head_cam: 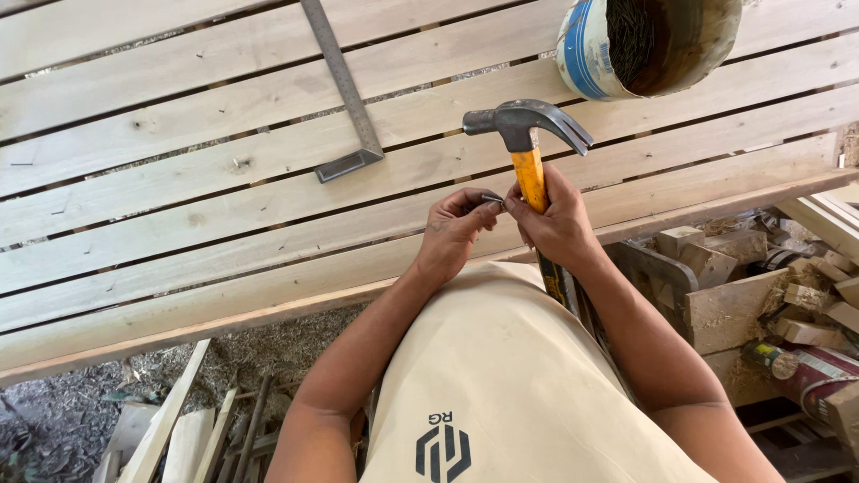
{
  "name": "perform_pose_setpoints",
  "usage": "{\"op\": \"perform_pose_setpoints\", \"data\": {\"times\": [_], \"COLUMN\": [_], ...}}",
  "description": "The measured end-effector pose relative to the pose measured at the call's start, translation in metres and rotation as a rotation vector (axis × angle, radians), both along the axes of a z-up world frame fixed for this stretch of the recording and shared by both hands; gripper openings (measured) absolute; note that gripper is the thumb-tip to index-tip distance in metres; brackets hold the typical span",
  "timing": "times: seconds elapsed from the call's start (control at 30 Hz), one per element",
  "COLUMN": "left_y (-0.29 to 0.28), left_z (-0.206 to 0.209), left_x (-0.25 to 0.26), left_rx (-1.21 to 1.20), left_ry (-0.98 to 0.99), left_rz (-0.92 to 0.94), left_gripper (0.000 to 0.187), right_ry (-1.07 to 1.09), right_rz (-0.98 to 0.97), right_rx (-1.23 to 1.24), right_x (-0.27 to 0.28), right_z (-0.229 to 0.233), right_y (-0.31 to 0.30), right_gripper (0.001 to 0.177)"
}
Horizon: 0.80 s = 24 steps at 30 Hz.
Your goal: The person hammers nails into a wooden pallet using a claw hammer. They repeatedly pick up nails from a bucket and drive them into the slats, occasionally repositioning a small wooden block.
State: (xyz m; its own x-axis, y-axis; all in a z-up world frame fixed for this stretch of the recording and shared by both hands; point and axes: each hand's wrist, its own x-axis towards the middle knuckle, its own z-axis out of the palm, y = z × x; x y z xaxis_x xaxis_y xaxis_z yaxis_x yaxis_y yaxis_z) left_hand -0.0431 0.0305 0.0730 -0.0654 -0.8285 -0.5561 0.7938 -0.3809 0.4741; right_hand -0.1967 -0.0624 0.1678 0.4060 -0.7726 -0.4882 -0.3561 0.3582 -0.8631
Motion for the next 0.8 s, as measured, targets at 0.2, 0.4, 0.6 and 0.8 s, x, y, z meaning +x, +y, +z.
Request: {"op": "perform_pose_setpoints", "data": {"times": [0.2,0.4,0.6,0.8], "left_y": [-0.017,-0.075,-0.109,-0.108], "left_z": [-0.001,-0.039,-0.065,-0.062], "left_x": [0.003,0.071,0.094,0.088], "left_rx": [0.030,-0.049,-0.331,-0.349], "left_ry": [-0.208,-1.016,-1.447,-1.467], "left_rz": [0.033,0.073,-0.122,-0.140], "left_gripper": [0.011,0.011,0.006,0.007], "right_ry": [0.007,0.082,0.166,0.278], "right_rz": [0.021,-0.012,-0.004,0.062], "right_rx": [-0.006,0.005,0.003,-0.102], "right_x": [0.002,-0.013,-0.032,-0.042], "right_z": [-0.008,-0.017,-0.019,-0.028], "right_y": [-0.008,-0.011,-0.005,0.003], "right_gripper": [0.014,0.021,0.024,0.028]}}
